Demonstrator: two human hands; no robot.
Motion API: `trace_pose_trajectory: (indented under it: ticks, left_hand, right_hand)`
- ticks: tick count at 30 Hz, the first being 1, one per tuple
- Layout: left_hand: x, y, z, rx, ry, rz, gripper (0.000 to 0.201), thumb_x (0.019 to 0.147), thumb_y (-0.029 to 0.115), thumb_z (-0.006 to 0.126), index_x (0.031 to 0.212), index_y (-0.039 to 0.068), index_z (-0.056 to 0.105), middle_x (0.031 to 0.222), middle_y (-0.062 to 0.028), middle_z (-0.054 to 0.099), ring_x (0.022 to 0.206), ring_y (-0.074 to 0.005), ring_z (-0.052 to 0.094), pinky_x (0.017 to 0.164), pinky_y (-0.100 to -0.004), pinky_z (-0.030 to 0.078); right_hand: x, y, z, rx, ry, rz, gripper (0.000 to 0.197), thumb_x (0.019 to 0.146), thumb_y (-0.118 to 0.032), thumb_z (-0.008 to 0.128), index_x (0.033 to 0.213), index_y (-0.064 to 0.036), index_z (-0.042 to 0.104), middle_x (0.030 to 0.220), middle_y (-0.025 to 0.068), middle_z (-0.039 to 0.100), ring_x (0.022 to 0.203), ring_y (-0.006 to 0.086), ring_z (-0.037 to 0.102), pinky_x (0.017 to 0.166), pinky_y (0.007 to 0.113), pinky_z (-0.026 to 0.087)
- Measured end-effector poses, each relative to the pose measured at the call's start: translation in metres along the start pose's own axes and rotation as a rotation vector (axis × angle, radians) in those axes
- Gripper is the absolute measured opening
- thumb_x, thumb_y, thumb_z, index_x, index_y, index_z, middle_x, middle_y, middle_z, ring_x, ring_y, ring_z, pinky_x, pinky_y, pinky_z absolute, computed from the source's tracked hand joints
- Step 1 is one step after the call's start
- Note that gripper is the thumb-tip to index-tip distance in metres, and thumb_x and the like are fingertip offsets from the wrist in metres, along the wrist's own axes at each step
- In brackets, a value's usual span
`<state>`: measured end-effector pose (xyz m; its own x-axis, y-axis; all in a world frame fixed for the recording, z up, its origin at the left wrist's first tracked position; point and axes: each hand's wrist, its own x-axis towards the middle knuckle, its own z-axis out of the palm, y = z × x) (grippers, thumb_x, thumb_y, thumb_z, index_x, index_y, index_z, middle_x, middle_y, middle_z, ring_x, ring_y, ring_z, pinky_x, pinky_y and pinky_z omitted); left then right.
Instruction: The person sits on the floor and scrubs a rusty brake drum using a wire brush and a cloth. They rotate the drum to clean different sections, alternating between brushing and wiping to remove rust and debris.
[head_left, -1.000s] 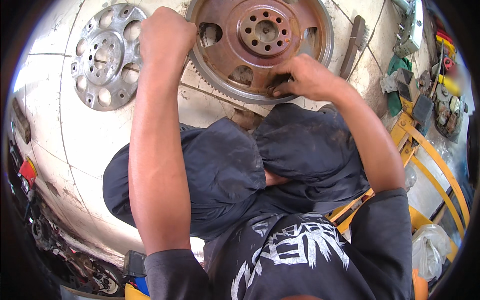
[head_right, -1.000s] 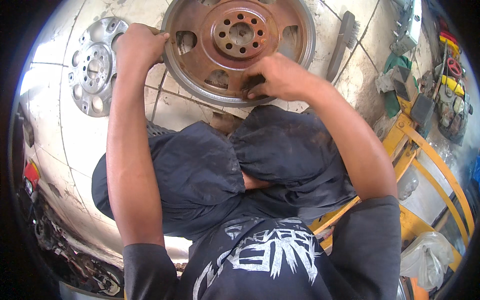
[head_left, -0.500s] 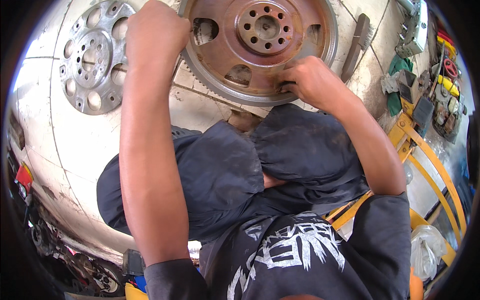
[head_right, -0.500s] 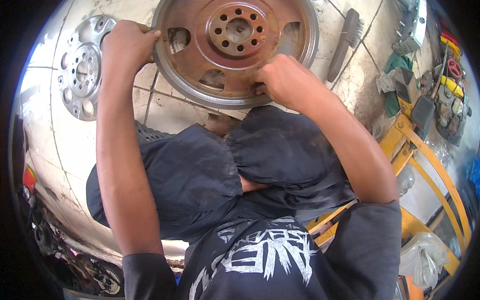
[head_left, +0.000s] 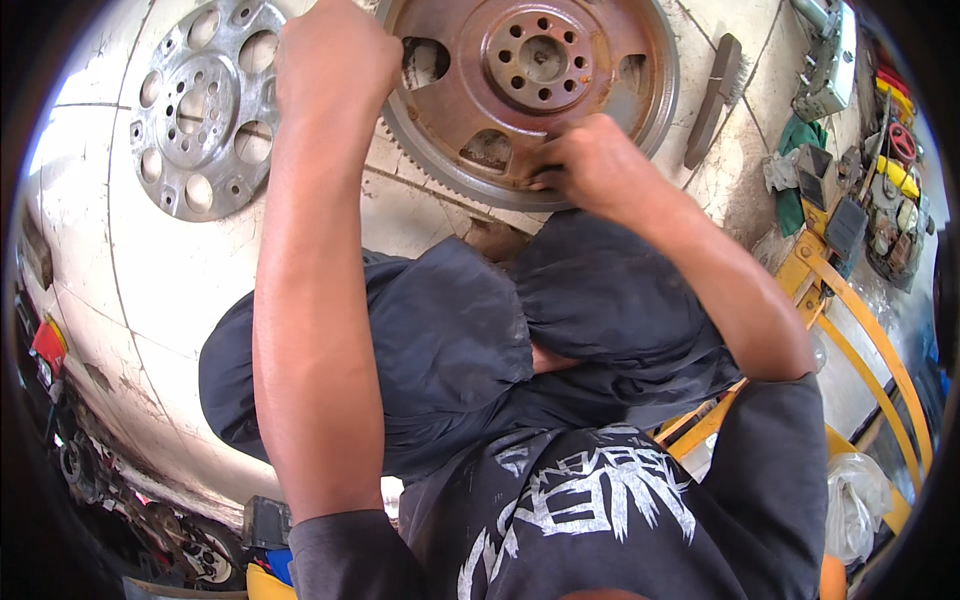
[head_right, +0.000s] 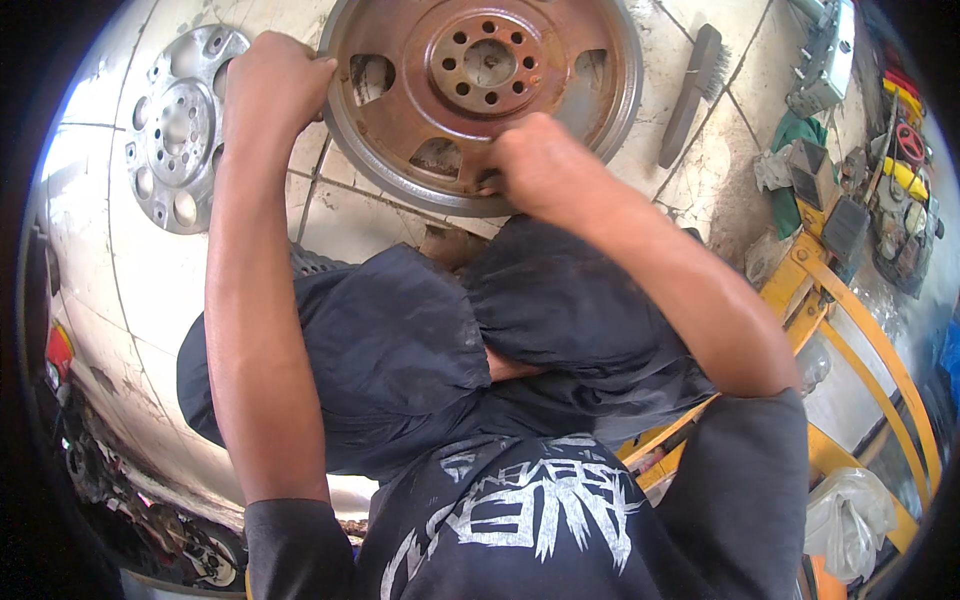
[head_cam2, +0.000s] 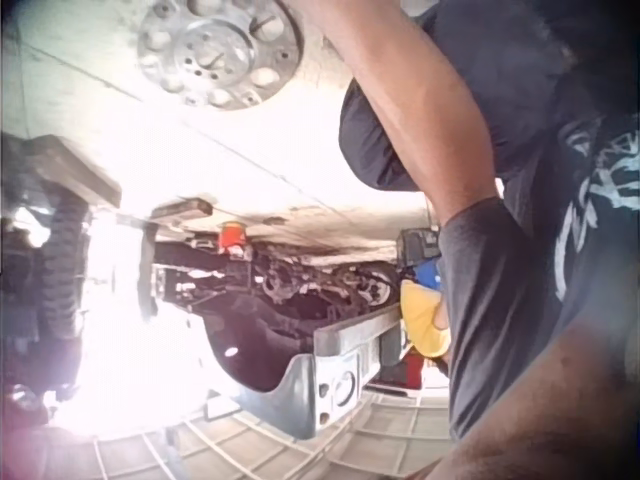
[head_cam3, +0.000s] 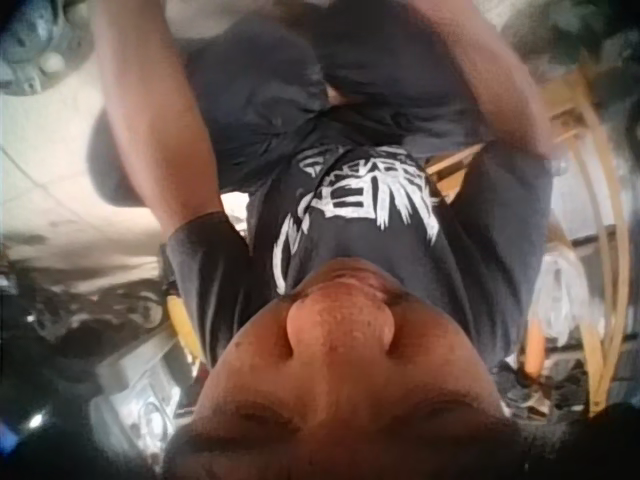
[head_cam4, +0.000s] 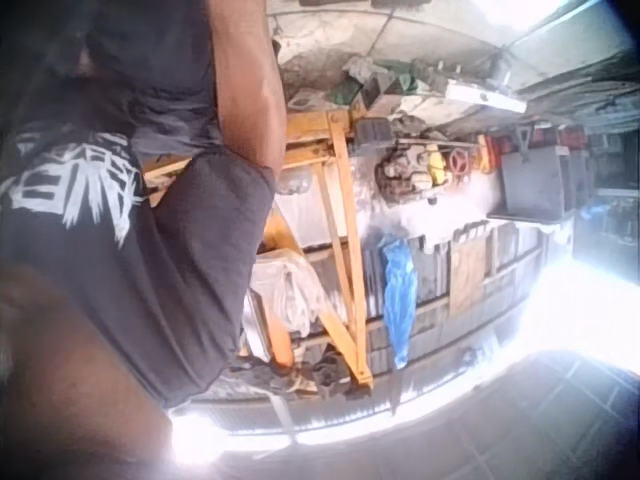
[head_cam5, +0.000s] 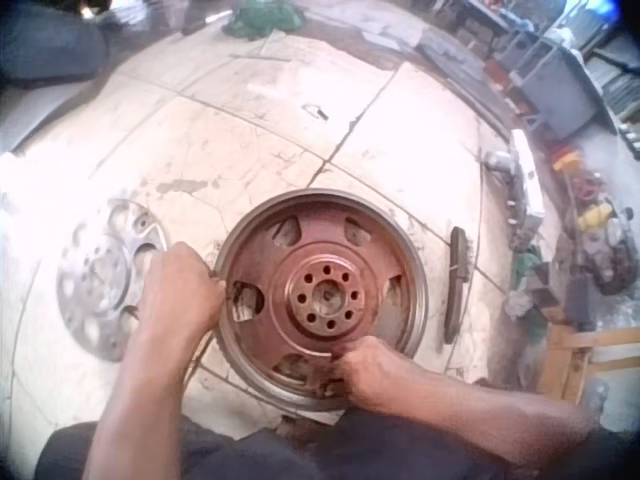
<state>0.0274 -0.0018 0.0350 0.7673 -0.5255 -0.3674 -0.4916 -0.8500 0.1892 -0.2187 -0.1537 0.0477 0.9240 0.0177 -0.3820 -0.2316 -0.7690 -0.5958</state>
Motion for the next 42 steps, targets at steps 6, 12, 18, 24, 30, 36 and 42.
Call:
trace_pose_trajectory:
  ticks: [6, 12, 18, 24, 30, 36, 42]
  left_hand:
    - [-0.015, 0.002, -0.017, -0.174, -0.083, -0.147, 0.031, 0.094, 0.033, 0.073, 0.1, 0.003, 0.083, 0.07, -0.0135, 0.076, 0.079, -0.03, 0.078, 0.082, -0.0407, 0.061]
    - [-0.031, 0.015, -0.035, -0.019, 0.039, -0.111, 0.028, 0.089, 0.023, 0.073, 0.105, 0.001, 0.08, 0.1, -0.026, 0.078, 0.099, -0.0405, 0.076, 0.089, -0.0482, 0.06]
    - [-0.065, 0.059, -0.016, -0.47, -0.133, 0.449, 0.039, 0.084, 0.024, 0.083, 0.119, 0.005, 0.079, 0.108, -0.0212, 0.078, 0.104, -0.0365, 0.075, 0.095, -0.0414, 0.058]
    - [-0.095, 0.092, 0.025, -0.594, -0.304, 0.502, 0.059, 0.075, 0.014, 0.088, 0.128, -0.002, 0.068, 0.104, -0.0243, 0.077, 0.103, -0.0389, 0.075, 0.093, -0.0423, 0.059]
    - [-0.1, 0.096, 0.045, -0.505, -0.358, 0.445, 0.059, 0.077, 0.01, 0.083, 0.131, -0.004, 0.064, 0.103, -0.0261, 0.076, 0.103, -0.0416, 0.074, 0.094, -0.0448, 0.058]
    - [-0.107, 0.101, 0.056, -0.435, -0.31, 0.53, 0.032, 0.083, 0.011, 0.076, 0.114, 0.001, 0.077, 0.09, -0.0259, 0.075, 0.092, -0.0409, 0.075, 0.088, -0.0457, 0.059]
    - [-0.106, 0.118, 0.059, -0.482, -0.361, 0.463, 0.018, 0.088, 0.012, 0.075, 0.103, 0.006, 0.083, 0.084, -0.0249, 0.074, 0.081, -0.0398, 0.074, 0.083, -0.0448, 0.059]
  right_hand:
    - [-0.014, 0.013, -0.015, -0.08, -0.013, 0.002, 0.018, 0.08, -0.005, 0.076, 0.097, -0.0053, 0.082, 0.084, 0.0223, 0.073, 0.085, 0.0409, 0.072, 0.08, 0.046, 0.058]
    - [-0.009, 0.013, -0.018, -0.146, -0.134, 0.14, 0.02, 0.08, -0.004, 0.076, 0.098, -0.0057, 0.083, 0.087, 0.0252, 0.074, 0.089, 0.0411, 0.074, 0.081, 0.048, 0.06]
    - [-0.005, -0.009, -0.037, -0.099, -0.146, 0.169, 0.022, 0.083, 0.002, 0.069, 0.102, -0.0034, 0.079, 0.093, 0.0262, 0.075, 0.095, 0.0426, 0.073, 0.085, 0.048, 0.06]
    - [-0.002, 0.015, -0.046, -0.14, -0.226, 0.256, 0.034, 0.079, -0.001, 0.073, 0.113, -0.0003, 0.074, 0.101, 0.0242, 0.076, 0.101, 0.0419, 0.073, 0.089, 0.048, 0.06]
    - [-0.003, 0.027, -0.052, 0.005, -0.241, 0.195, 0.043, 0.08, -0.012, 0.082, 0.119, 0.0006, 0.069, 0.106, 0.0205, 0.077, 0.105, 0.0383, 0.074, 0.092, 0.046, 0.058]
    - [-0.008, 0.085, -0.102, -0.101, 0.529, 0.218, 0.035, 0.093, -0.037, 0.081, 0.116, -0.0104, 0.076, 0.1, 0.0104, 0.08, 0.09, 0.0241, 0.075, 0.085, 0.037, 0.058]
    - [0.036, 0.161, -0.058, 0.579, 1.081, 0.533, 0.043, 0.107, -0.041, 0.063, 0.126, -0.0031, 0.071, 0.111, 0.0138, 0.076, 0.104, 0.0204, 0.071, 0.091, 0.035, 0.054]
